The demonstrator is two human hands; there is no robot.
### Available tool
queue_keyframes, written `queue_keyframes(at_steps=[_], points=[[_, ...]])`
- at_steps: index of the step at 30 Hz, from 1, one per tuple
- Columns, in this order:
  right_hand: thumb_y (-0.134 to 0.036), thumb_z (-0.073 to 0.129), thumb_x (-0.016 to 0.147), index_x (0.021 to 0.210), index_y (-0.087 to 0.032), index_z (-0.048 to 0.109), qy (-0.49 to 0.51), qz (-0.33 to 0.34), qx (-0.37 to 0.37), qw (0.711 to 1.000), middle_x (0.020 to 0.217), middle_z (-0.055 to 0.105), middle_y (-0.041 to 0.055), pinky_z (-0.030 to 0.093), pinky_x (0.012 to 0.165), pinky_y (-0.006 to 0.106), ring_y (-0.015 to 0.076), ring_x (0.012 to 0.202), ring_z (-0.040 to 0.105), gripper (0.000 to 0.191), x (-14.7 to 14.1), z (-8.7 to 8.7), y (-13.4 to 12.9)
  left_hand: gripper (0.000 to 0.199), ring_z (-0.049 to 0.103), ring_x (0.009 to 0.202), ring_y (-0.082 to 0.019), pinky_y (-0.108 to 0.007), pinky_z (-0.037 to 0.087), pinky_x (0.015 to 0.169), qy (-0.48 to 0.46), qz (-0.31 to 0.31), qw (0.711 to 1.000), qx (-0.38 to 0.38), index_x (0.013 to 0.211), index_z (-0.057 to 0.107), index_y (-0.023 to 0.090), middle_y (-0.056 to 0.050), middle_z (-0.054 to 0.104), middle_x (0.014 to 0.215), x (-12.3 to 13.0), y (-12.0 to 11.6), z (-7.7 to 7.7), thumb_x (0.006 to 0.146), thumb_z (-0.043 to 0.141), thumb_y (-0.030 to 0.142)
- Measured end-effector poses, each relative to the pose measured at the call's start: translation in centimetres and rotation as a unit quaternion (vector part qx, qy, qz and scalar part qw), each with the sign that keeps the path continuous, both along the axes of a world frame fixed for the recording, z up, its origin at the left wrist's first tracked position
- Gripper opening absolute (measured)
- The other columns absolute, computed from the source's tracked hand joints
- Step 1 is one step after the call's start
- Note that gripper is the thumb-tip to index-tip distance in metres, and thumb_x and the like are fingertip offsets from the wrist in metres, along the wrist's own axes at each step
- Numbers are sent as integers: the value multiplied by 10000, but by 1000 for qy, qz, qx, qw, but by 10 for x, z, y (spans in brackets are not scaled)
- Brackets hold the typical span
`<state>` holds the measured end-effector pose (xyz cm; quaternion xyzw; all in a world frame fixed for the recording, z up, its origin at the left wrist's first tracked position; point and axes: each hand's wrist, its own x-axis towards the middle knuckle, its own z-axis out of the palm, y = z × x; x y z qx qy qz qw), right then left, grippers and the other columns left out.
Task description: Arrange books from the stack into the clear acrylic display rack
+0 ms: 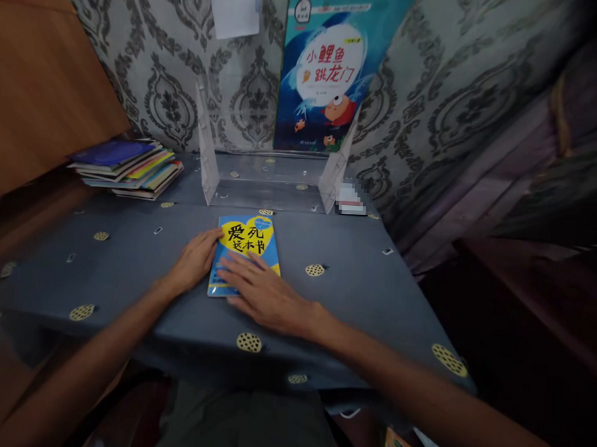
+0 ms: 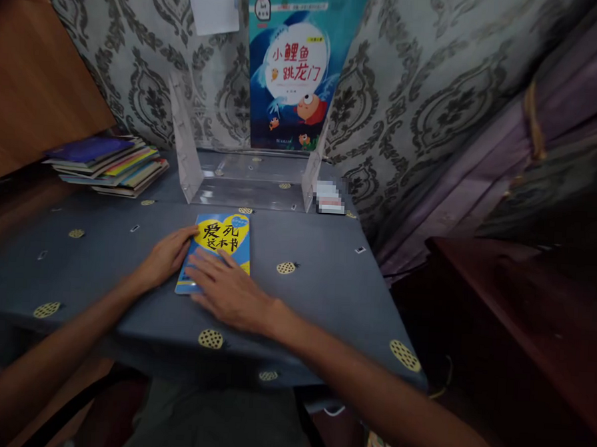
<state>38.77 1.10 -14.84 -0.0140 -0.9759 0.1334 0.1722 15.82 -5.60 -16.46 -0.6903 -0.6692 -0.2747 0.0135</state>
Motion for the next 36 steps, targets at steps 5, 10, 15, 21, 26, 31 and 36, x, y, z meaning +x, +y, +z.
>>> queue_keyframes(at_steps=[5,10,15,21,26,31,36], points=[[-496,471,1021,1520,-174,418,-60,9,7,998,1621,375,117,159,1279,521,251,1545,242,597,7,1,-15,389,591,1270,-242,-463,449,1128,-1,3,1000,4,1272,561,154,-142,642,1354,1,0,0,1011,300,278],[-510,428,1030,1536,-155,408,-61,-55,-51,995,1627,352,147,186,1276,523,269,1552,217,619,30,-4,-8,381,586,1267,-243,-455,463,1106,-3,5,1000,-1,1268,561,162,-139,616,1370,2,-1,-1,1008,303,265],[-578,326,1034,1563,-198,372,-30,-129,-134,982,1645,325,122,232,1263,527,266,1553,218,653,44,-15,20,372,636,1166,-244,-433,508,1042,-7,21,1000,-6,1226,600,175,-132,652,1261,1,-1,5,1000,333,304],[-566,391,1013,1470,-203,508,25,-165,-199,966,1573,456,128,297,1230,516,287,1491,371,595,13,-28,95,465,584,1291,-282,-472,467,1104,6,56,997,-43,1332,568,164,-146,614,1397,9,-3,-2,989,411,434],[-444,421,1016,1343,-210,617,82,-210,-241,944,1396,641,107,420,1130,476,273,1305,583,448,-21,-29,134,508,463,1428,-275,-454,380,1188,61,73,993,-73,1424,500,123,-173,511,1519,11,-2,-7,1013,348,381],[-395,473,988,1204,-205,692,135,-241,-254,927,1277,710,92,450,1072,435,258,1205,629,361,-20,-31,141,543,406,1467,-260,-458,358,1200,78,10,989,-129,1483,443,130,-158,436,1578,1,4,8,1023,315,389],[-431,391,1007,1095,-151,708,172,-275,-300,897,893,776,90,555,793,350,212,805,712,431,2,-27,143,531,377,1484,-246,-463,358,1188,90,-76,980,-162,1505,433,180,-127,421,1592,-20,28,22,1017,312,349]])
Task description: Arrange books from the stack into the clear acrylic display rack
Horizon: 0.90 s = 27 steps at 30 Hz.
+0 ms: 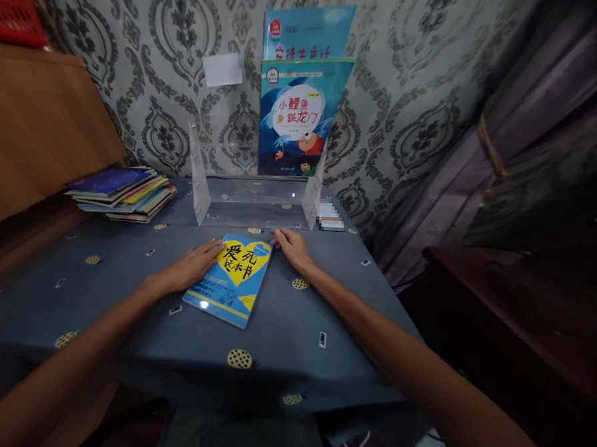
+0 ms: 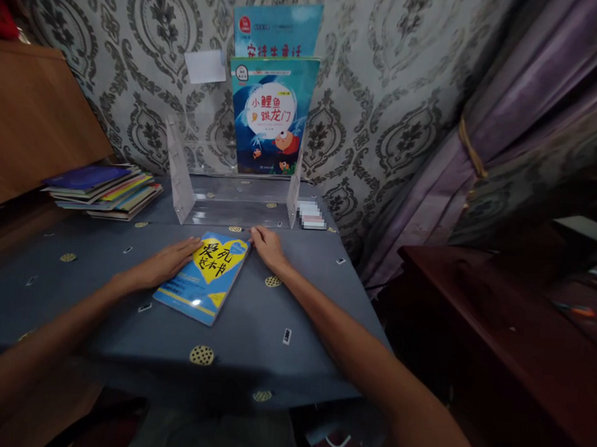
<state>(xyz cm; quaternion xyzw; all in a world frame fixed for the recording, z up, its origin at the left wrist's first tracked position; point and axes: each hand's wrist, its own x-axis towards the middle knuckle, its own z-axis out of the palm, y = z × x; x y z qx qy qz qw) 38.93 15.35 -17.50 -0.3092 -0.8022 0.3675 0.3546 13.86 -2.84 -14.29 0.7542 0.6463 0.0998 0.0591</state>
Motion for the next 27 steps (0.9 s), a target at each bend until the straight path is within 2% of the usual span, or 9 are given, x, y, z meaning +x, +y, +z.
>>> queue_keyframes(at_steps=[2,5,8,10,13,15,21,27], points=[[-469,369,1011,1083,-132,704,13,0,-23,1000,759,759,73,550,680,303,181,648,685,481,10,2,-4,505,428,1455,-241,-456,393,1156,11,-18,1000,-8,1486,467,233,-102,478,1559,-4,12,7,1006,332,314],[-531,388,998,1056,-122,708,27,10,-49,998,696,749,64,526,597,265,155,549,649,522,21,4,-15,473,556,1328,-280,-482,450,1074,59,1,998,13,1410,556,269,-108,603,1439,9,25,19,983,353,257],[-571,401,985,1045,-123,710,37,22,-70,997,683,748,65,507,556,246,143,519,633,547,27,6,-24,397,635,1125,-309,-475,493,960,114,35,992,35,1224,675,221,-143,689,1226,46,23,30,997,352,268],[-580,407,980,1033,-124,712,43,27,-79,996,671,742,60,498,548,239,138,511,627,551,28,6,-26,373,641,1040,-295,-424,522,866,109,59,992,34,1140,687,215,-125,692,1157,77,16,33,1023,368,369],[-567,423,980,1002,-129,718,50,31,-86,995,652,733,50,496,561,238,136,514,624,528,27,7,-26,407,610,1090,-318,-424,522,871,124,65,989,49,1103,664,177,-137,683,1128,118,3,34,1009,433,499],[-553,430,983,985,-134,722,53,32,-89,994,642,730,44,495,565,238,137,517,624,511,27,8,-25,434,602,1107,-350,-439,524,867,149,71,985,49,1118,640,145,-176,668,1138,134,-2,33,977,498,531],[-515,439,993,958,-145,728,59,34,-93,993,629,720,33,489,561,228,133,524,626,471,27,10,-27,374,642,1085,-388,-445,536,808,185,84,979,2,1129,625,88,-244,672,1144,149,0,37,982,505,410],[-555,433,993,959,-148,723,68,32,-91,993,640,726,37,496,571,228,132,535,635,501,28,11,-28,354,712,932,-355,-439,535,782,183,70,981,7,1025,664,101,-235,724,1020,149,3,39,994,405,340]])
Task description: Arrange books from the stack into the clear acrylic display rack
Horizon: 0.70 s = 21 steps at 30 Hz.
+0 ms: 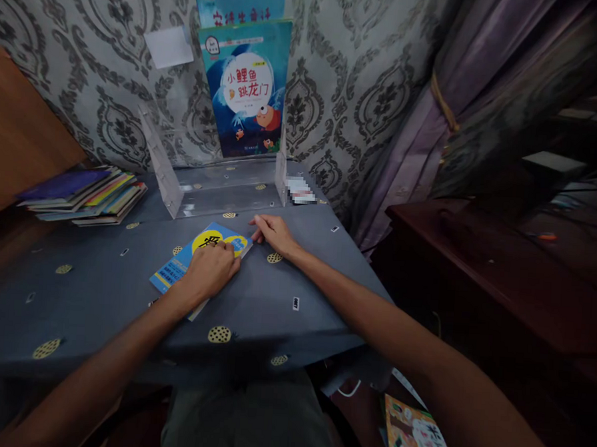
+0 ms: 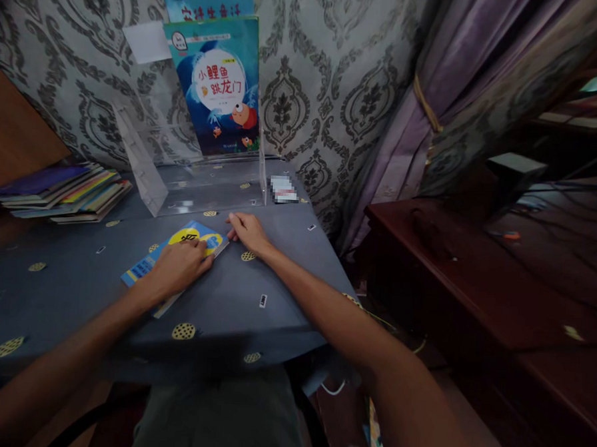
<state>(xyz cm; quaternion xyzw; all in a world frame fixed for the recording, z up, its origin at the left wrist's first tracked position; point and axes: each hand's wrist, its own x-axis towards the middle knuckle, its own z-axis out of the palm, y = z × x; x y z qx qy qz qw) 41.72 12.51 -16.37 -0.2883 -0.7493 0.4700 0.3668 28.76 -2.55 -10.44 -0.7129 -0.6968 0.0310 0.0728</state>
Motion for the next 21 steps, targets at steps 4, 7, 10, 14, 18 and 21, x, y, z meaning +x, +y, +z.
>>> queue_keyframes(at_steps=[4,7,10,14,18,21], points=[[-584,417,988,963,-139,720,4,1,0,1000,638,724,42,495,563,228,133,533,636,539,0,1,0,396,730,887,-334,-423,535,769,-2,5,1000,-2,1013,679,104,-217,739,985,-1,1,3,1011,353,329],[-588,418,984,962,-137,719,5,-1,3,1000,636,721,41,493,567,227,131,534,633,542,0,0,0,411,735,883,-338,-426,537,764,4,4,1000,-4,1016,685,97,-215,743,976,-2,1,4,1021,345,326],[-600,412,981,975,-141,714,6,-7,6,1000,640,719,41,488,560,227,131,533,630,549,0,0,0,420,732,878,-349,-428,540,742,15,-6,1000,5,1022,683,81,-231,739,975,-2,1,1,1020,339,322],[-602,397,982,1006,-149,706,9,-25,20,999,703,741,56,497,584,243,147,585,651,549,0,1,-3,397,724,901,-329,-403,539,753,11,-16,1000,24,1045,674,92,-235,731,1014,-2,-2,-5,1011,389,367],[-532,404,996,982,-171,707,-5,-27,71,997,743,738,48,502,664,273,163,649,658,471,3,6,-12,432,705,988,-329,-406,539,789,-19,-26,999,20,1075,675,137,-200,724,1101,-17,-7,-5,1003,434,488],[-473,421,1002,912,-186,708,-56,-4,125,991,733,720,31,488,682,282,161,631,648,416,5,9,-22,386,658,1158,-281,-392,527,912,-82,-88,992,-24,1200,662,222,-110,701,1263,-49,-17,0,1028,397,443]])
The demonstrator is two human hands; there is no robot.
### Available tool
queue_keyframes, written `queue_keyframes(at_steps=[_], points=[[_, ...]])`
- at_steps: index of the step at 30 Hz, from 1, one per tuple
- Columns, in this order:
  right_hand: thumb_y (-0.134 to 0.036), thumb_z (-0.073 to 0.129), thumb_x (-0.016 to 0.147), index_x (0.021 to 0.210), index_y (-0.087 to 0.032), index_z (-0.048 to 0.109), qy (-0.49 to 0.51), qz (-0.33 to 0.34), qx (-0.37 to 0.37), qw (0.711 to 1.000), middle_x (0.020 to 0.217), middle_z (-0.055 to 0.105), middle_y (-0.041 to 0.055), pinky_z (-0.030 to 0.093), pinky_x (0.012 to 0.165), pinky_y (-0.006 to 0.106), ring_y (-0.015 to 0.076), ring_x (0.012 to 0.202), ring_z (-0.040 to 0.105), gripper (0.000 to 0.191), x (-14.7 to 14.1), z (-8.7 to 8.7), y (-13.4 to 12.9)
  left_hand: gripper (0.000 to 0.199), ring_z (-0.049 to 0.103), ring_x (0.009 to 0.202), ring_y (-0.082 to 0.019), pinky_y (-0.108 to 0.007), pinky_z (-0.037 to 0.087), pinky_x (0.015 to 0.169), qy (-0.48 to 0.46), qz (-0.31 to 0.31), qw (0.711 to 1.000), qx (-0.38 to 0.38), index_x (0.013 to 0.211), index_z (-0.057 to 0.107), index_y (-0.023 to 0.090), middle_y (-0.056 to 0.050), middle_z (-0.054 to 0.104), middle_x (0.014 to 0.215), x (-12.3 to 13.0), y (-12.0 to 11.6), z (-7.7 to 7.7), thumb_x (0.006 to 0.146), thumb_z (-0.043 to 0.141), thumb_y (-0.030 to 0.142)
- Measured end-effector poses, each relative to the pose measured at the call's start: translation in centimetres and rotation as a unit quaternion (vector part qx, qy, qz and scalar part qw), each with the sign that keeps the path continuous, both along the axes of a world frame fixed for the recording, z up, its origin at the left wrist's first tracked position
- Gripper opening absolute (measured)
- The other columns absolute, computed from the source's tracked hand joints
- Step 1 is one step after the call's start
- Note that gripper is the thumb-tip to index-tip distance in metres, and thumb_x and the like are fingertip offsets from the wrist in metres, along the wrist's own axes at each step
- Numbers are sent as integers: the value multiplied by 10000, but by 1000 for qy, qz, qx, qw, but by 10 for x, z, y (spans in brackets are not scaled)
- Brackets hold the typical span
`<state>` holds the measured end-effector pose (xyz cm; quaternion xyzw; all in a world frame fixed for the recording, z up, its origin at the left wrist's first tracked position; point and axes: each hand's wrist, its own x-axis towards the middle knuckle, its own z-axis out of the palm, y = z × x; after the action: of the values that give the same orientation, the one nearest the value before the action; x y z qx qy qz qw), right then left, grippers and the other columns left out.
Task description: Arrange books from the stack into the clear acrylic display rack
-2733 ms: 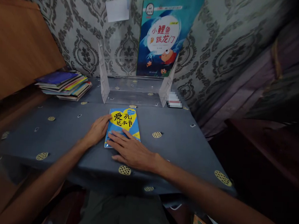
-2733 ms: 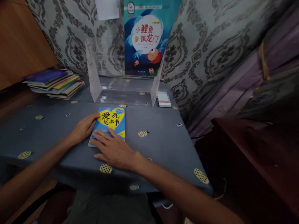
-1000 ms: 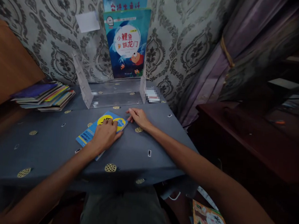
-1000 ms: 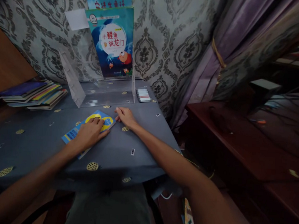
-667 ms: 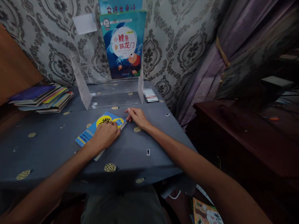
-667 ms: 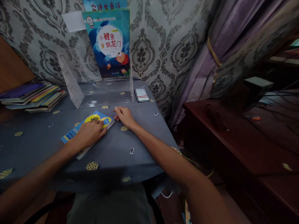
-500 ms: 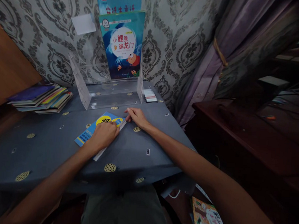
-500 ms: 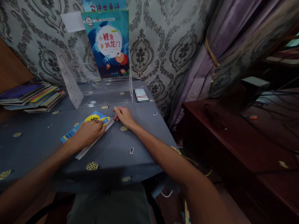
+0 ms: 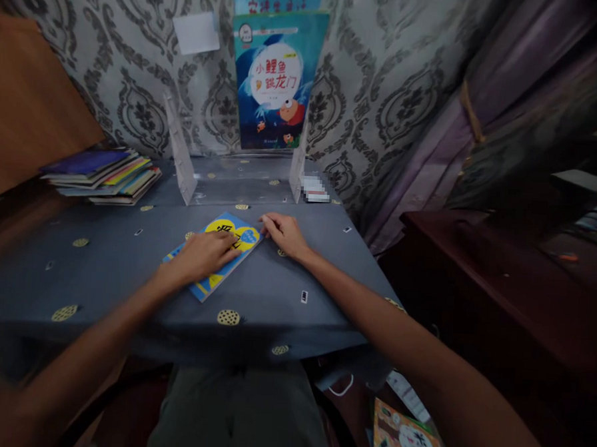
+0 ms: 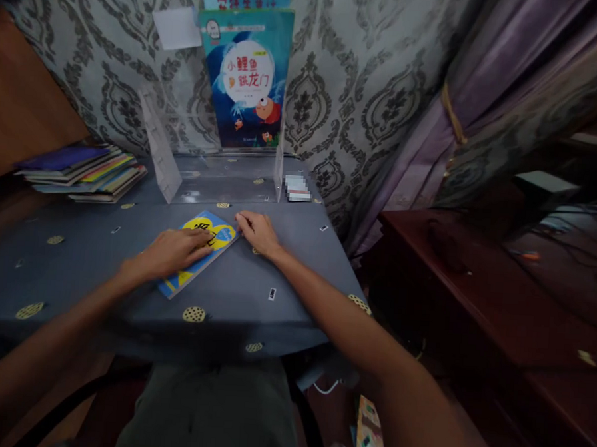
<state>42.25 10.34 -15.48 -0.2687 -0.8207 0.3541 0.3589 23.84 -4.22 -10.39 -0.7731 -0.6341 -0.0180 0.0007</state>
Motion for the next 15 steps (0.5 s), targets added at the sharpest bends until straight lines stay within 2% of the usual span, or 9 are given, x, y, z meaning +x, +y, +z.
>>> queue_keyframes(at_steps=[2,5,7,10,12,15], points=[[-417,421,1006,896,-185,705,-31,1,24,999,726,714,31,479,689,284,165,635,651,383,2,1,-7,387,566,1319,-248,-405,463,1058,-66,-58,995,-39,1312,619,272,-60,613,1434,-29,-12,3,1034,392,415],[-360,419,1005,935,-185,708,-69,-11,64,995,737,727,41,462,699,286,185,693,667,345,3,2,-18,456,505,1391,-248,-428,397,1146,-144,-70,983,-84,1370,594,323,-36,542,1514,-67,-37,5,965,533,524],[-361,430,1001,970,-184,718,-93,-23,97,991,786,746,56,451,704,290,198,729,667,340,3,2,-24,568,474,1420,-266,-439,384,1161,-160,-66,980,-100,1395,576,359,-35,510,1541,-81,-54,3,874,660,570],[-365,440,997,1019,-173,734,-113,-45,122,985,869,766,83,449,723,305,213,755,667,352,1,3,-30,716,383,1481,-276,-466,306,1209,-149,-68,982,-95,1471,490,372,-38,424,1601,-85,-69,-4,825,714,584],[-367,444,1000,1061,-167,736,-123,-49,122,984,939,775,97,454,746,314,225,794,678,359,-2,3,-30,698,352,1497,-267,-476,254,1230,-133,-62,986,-73,1500,450,361,-40,398,1616,-80,-74,-11,872,663,581],[-367,445,1009,1119,-156,729,-143,-37,120,982,1035,775,113,466,791,326,240,878,693,370,-5,3,-31,610,383,1477,-262,-486,254,1223,-108,-55,992,-30,1482,477,337,-54,448,1586,-72,-75,-20,931,587,574]])
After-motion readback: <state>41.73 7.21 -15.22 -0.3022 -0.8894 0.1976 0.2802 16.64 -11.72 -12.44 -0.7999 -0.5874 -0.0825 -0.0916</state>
